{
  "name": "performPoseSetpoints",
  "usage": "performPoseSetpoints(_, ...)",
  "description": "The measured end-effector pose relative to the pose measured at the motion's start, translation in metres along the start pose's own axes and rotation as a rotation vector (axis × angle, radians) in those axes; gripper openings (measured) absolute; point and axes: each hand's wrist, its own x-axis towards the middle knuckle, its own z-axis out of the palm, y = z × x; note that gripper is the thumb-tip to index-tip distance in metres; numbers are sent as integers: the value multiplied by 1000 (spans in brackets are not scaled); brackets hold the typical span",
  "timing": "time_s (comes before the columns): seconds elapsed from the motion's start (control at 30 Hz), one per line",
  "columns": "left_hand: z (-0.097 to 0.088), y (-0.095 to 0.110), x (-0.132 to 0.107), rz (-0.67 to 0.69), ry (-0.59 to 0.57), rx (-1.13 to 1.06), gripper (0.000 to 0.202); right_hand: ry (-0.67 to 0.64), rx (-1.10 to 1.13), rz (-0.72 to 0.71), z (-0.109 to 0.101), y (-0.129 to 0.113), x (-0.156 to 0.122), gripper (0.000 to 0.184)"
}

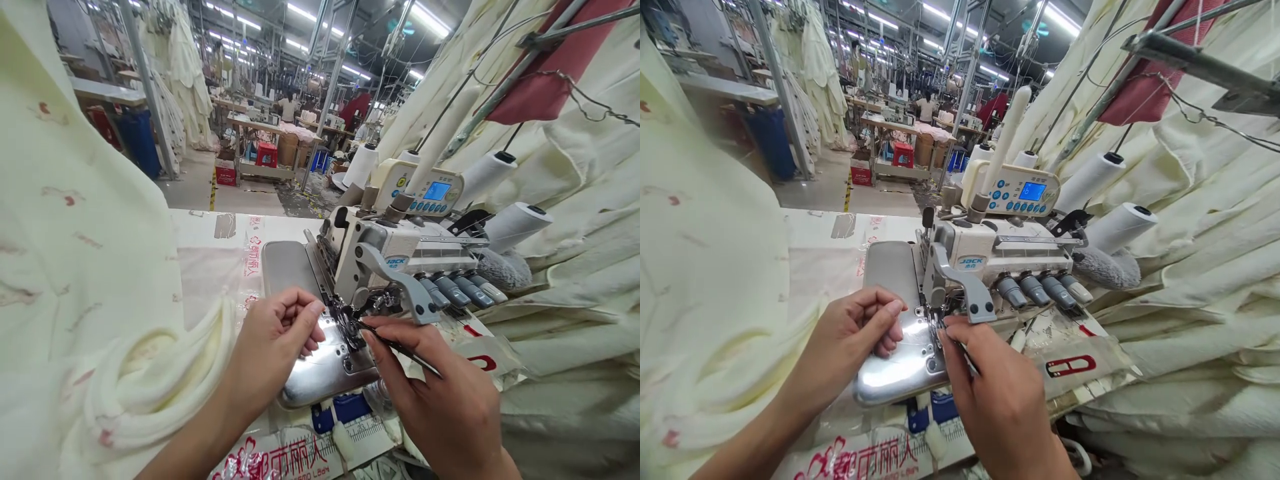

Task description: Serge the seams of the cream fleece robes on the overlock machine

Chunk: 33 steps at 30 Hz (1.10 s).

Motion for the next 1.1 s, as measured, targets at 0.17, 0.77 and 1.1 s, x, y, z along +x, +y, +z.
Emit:
performPoseSetpoints(0.17,0,-1,0,-6,-1,-15,21,34,-8,17,3,0,-2,12)
performPoseSetpoints(0.77,0,-1,1,-22,23,-4,21,98,202,101,-18,1,-22,30)
performPoseSetpoints(1.1,1,0,3,-27,34,21,22,187,263,98,-1,10,-32,34)
